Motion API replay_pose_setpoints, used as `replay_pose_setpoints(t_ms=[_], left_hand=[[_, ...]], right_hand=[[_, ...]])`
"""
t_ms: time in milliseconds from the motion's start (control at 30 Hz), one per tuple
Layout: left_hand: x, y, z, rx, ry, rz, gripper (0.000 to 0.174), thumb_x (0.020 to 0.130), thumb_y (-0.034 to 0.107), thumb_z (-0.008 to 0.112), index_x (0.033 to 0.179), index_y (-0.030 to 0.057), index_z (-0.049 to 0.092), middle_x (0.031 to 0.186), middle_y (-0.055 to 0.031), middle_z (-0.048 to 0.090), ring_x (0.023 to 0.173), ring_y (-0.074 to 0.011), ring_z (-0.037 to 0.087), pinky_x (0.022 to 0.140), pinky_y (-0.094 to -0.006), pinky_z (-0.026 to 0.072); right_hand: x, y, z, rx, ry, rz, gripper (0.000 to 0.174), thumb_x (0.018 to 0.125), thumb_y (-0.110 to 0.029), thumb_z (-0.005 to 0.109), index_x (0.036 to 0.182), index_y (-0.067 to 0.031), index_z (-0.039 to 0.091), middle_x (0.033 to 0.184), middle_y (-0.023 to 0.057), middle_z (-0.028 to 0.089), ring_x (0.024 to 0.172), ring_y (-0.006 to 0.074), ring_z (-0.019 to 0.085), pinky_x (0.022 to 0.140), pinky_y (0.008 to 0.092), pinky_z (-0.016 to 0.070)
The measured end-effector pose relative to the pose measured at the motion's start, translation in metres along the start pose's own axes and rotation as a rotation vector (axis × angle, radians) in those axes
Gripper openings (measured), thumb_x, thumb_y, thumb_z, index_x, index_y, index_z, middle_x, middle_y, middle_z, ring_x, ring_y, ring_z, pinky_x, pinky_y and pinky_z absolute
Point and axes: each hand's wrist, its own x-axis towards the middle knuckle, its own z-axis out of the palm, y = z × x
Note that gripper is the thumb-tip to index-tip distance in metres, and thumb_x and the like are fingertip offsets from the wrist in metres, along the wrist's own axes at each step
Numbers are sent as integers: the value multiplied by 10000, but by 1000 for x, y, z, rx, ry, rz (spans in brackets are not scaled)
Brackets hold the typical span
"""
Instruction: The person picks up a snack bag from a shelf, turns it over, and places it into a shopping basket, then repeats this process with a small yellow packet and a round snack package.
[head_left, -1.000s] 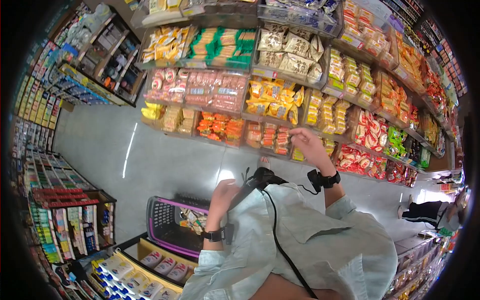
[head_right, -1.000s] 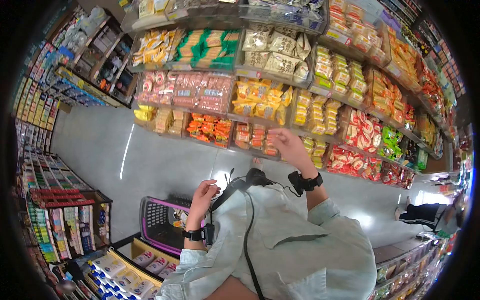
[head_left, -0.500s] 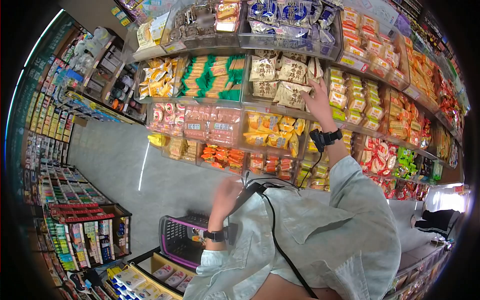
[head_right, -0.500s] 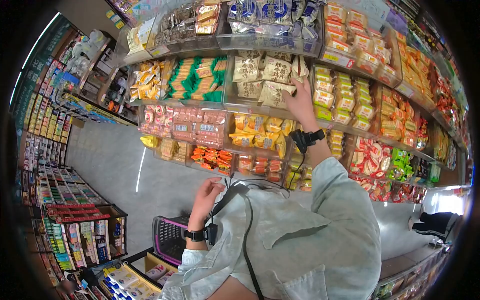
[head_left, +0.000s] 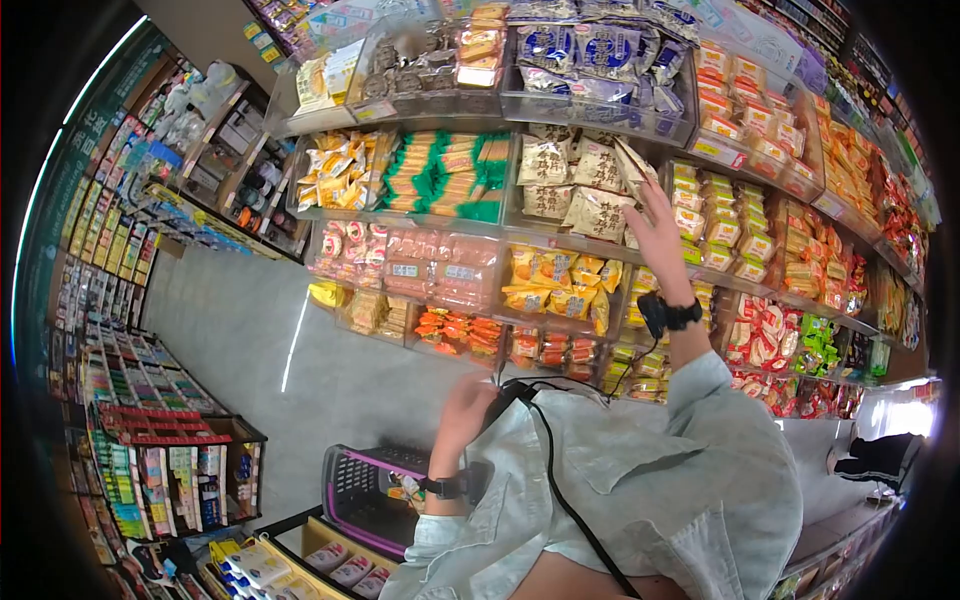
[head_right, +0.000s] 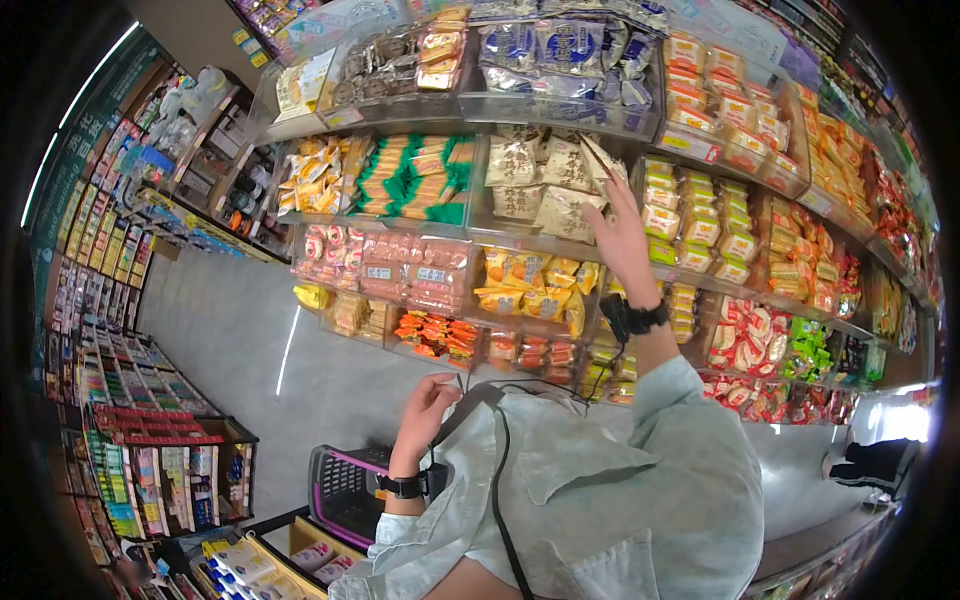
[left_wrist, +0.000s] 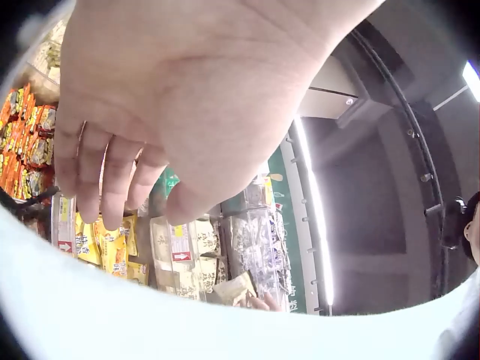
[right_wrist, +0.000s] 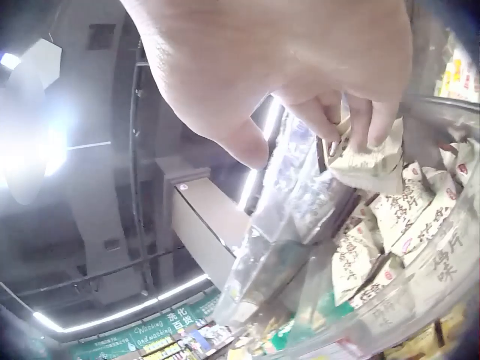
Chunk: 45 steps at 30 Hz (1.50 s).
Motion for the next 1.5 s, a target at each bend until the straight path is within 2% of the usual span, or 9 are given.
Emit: replay_pose_setpoints(t_ms=[100,300,400,700,867,1000,1100,1167,1500], left_hand=[[-13,-4,-7,-33,-30,33,351,970,76,583,1313,11,542,1046,-65,674,980,-139,628,891,-280,486],[-57,17,-20,-56,37,168,569,923,30,650,1441,55,414,1220,-84,602,1112,-161,584,960,-309,478],[-82,8,-38,-72,33,260,633,883,85,721,1433,44,410,1213,-104,595,1123,-178,581,962,-322,483],[-178,-63,-70,-276,-131,82,494,895,148,745,1301,7,501,1163,-96,612,1079,-156,585,887,-296,499],[-208,-75,-63,-294,-193,105,457,902,161,745,1257,-21,521,1157,-94,629,1060,-149,600,897,-285,495],[-221,-89,-56,-270,-183,174,374,916,123,713,1231,14,544,1128,-44,634,1002,-86,583,839,-237,483],[-234,-73,-55,-263,-239,196,351,917,121,705,1212,15,547,1125,-45,627,1016,-100,579,878,-261,478],[-238,-76,-48,-259,-225,203,350,917,121,705,1212,15,548,1130,-46,624,1031,-102,574,893,-265,472],[-268,-84,17,-133,-332,175,428,927,142,701,1289,8,517,1191,-47,603,1124,-121,556,983,-285,449]], right_hand=[[-45,-47,-16,330,-70,-41,501,965,-199,636,1390,41,522,1539,142,421,1390,239,436,1121,356,376],[-160,-130,-10,748,-683,134,265,992,-130,584,1192,3,696,1239,94,682,1205,191,589,1053,337,439],[-231,-155,25,792,-917,214,233,1007,-150,589,1111,13,719,1175,79,690,1111,151,615,970,306,483],[-374,-181,41,693,-960,287,224,929,-25,684,1137,-11,600,1320,124,546,1144,146,584,960,307,495],[-426,-190,29,445,-680,288,363,912,-43,717,1195,-57,490,1282,96,559,1095,119,586,960,295,488],[-443,-212,11,445,-677,452,401,911,-52,723,1235,-52,485,1226,63,582,1063,93,584,962,282,481],[-449,-218,3,408,-854,474,428,909,-59,729,1264,-43,491,1181,33,600,1066,83,587,963,277,485],[-456,-213,1,319,-808,329,426,924,-94,716,1283,-46,492,1007,17,653,941,70,605,812,263,512],[-480,-170,-65,607,-715,372,433,880,-48,749,1250,-52,524,1114,20,640,1006,86,610,833,257,521]])
